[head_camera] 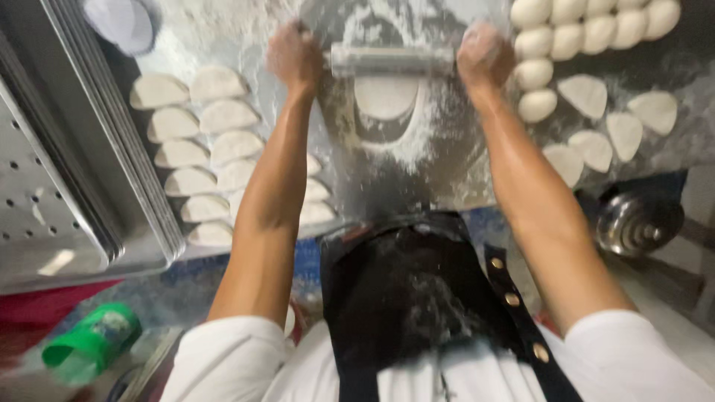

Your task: The person uses a rolling pin to flatten balls of dough on a floured surface, then folds the resulting circles into crescent shapes and places them onto a tray.

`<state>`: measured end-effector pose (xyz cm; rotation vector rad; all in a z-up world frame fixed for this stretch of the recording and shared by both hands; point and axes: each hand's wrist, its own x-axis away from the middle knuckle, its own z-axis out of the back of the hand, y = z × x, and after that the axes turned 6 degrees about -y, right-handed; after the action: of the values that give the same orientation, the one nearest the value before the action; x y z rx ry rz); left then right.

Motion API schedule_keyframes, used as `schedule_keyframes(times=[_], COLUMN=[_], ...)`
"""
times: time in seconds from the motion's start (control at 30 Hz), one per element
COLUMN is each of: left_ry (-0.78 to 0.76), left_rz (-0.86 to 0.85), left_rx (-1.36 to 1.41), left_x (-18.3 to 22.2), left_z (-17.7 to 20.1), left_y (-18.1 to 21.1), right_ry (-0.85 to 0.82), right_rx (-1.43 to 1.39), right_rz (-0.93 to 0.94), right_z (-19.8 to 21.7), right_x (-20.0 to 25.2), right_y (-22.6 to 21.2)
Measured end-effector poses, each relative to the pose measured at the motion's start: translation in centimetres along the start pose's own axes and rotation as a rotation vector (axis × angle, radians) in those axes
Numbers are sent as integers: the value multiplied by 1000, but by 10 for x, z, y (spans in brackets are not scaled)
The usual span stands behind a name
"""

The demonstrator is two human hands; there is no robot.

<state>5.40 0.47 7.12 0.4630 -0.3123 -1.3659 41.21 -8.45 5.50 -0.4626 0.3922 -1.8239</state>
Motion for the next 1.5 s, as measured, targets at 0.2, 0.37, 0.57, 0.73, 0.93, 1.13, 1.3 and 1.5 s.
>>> schedule_keyframes(times=[0.2, 0.37, 0.57, 0.73, 0.93, 1.13, 1.3, 1.5], left_ry=[-65, 26, -54, -126, -193, -13, -433, -622], left_rz=[-14, -82, -14, 7, 108, -121, -867, -344], left_rx=[86, -41, 101, 82, 276, 658, 54, -77], left_x=[75, 39, 12, 114, 112, 117, 137, 177], left_z=[32, 16, 7, 45, 76, 90, 75, 34], left_y=[-21, -8, -6, -36, -11, 40, 71, 79], right_ry=[30, 82, 116, 184, -413, -127, -36, -23], right_rx=[61, 45, 12, 104, 69, -87, -209, -97], right_rz=[-33, 92, 134, 120, -206, -169, -567, -384], right_z=[5, 5, -6, 2, 39, 81, 130, 110], right_x=[95, 43, 6, 130, 161, 229, 255, 239], right_y=[-11, -9, -1, -15, -22, 53, 47, 46])
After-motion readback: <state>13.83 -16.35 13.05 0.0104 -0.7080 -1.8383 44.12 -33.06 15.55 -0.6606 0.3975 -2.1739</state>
